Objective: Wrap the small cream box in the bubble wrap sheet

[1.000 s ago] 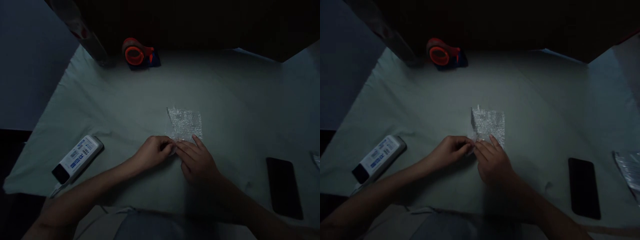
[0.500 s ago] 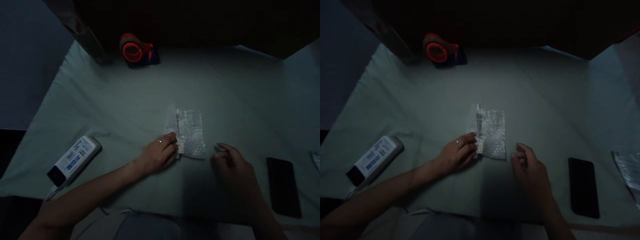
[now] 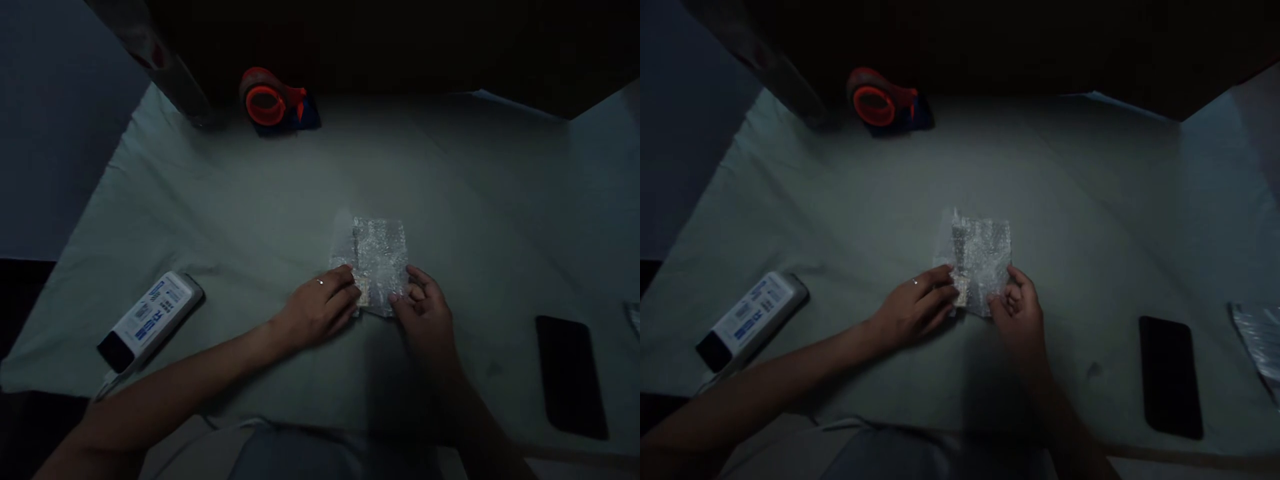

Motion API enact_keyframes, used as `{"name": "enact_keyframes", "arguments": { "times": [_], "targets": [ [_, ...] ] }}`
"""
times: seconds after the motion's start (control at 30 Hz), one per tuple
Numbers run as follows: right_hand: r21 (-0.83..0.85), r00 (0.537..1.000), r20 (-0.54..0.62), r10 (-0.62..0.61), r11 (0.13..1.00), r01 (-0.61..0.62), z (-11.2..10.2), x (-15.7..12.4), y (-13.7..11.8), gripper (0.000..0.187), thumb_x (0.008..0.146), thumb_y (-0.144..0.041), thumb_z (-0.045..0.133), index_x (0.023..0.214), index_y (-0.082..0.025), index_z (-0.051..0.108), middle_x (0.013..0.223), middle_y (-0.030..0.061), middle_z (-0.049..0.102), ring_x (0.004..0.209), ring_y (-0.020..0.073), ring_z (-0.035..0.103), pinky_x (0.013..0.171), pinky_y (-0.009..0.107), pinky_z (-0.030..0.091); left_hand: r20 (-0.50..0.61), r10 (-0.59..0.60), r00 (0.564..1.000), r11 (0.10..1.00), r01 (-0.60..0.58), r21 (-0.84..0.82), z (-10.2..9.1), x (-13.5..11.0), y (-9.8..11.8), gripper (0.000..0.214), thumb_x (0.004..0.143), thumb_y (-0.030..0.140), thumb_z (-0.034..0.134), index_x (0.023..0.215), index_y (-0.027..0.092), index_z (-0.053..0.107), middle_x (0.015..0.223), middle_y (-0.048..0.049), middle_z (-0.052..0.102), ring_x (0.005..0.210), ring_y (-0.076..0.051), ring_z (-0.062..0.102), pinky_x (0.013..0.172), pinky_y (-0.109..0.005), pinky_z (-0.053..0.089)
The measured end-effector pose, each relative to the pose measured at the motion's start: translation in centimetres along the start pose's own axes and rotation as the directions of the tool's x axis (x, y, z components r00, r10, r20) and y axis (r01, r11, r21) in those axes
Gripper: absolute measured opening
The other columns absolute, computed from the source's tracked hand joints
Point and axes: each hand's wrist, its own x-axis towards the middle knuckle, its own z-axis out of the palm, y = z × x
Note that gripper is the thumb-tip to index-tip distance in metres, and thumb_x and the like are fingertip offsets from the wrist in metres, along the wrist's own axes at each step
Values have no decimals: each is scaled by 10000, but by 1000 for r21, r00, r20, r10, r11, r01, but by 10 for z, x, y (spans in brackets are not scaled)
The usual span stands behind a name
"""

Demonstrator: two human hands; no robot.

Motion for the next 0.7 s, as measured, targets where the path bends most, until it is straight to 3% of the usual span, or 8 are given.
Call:
{"name": "enact_keyframes", "arguments": {
  "times": [0.1, 0.2, 0.3, 0.4, 0.53, 0.7],
  "targets": [
    [14, 997, 11, -81, 997, 81, 11, -8, -3, 540, 738, -275, 636, 1241, -197, 454, 672, -55, 549, 587, 105, 555, 580, 247, 492, -16, -46, 999, 999, 46, -8, 1, 0, 1, 282, 879, 209, 518, 1137, 105, 476, 1176, -191, 581, 1190, -253, 541, 933, -390, 536],
    [-59, 965, -4, -262, 964, 261, 24, -15, -2, 505, 772, -223, 603, 1251, -221, 446, 744, -40, 559, 678, 110, 574, 665, 262, 508, -11, -48, 999, 998, 47, -44, 0, 1, 1, 240, 873, 210, 529, 1083, 99, 494, 1148, -196, 588, 1192, -254, 541, 937, -377, 535],
    [-183, 907, -35, -420, 895, 408, 33, -20, 0, 455, 799, -189, 577, 1239, -226, 463, 798, -11, 580, 769, 133, 593, 748, 300, 517, 3, -43, 999, 996, 44, -82, 0, 2, 0, 200, 879, 213, 518, 1049, 109, 504, 1139, -189, 585, 1194, -248, 540, 939, -370, 535],
    [-320, 859, -34, -511, 820, 475, 37, -22, 2, 417, 806, -183, 583, 1212, -234, 496, 827, 5, 598, 784, 149, 603, 775, 331, 523, 2, -45, 999, 995, 45, -93, -1, 2, -1, 198, 886, 210, 502, 1060, 117, 498, 1154, -186, 577, 1191, -242, 542, 921, -368, 545],
    [-451, 773, 55, -632, 675, 584, 39, -21, 1, 353, 822, -166, 564, 1167, -238, 537, 870, 29, 624, 801, 162, 616, 749, 327, 539, -3, -38, 999, 993, 37, -112, 0, 3, -1, 171, 882, 176, 492, 1033, 99, 516, 1135, -191, 582, 1218, -243, 519, 956, -366, 524],
    [-479, 671, 144, -727, 542, 690, 39, -20, 2, 368, 834, -131, 539, 1187, -233, 517, 962, 58, 655, 890, 176, 630, 784, 331, 552, -21, -9, 1000, 991, 6, -131, -1, 3, -1, 174, 890, 184, 491, 1029, 94, 544, 1116, -174, 599, 1236, -237, 503, 975, -358, 509]
  ]
}}
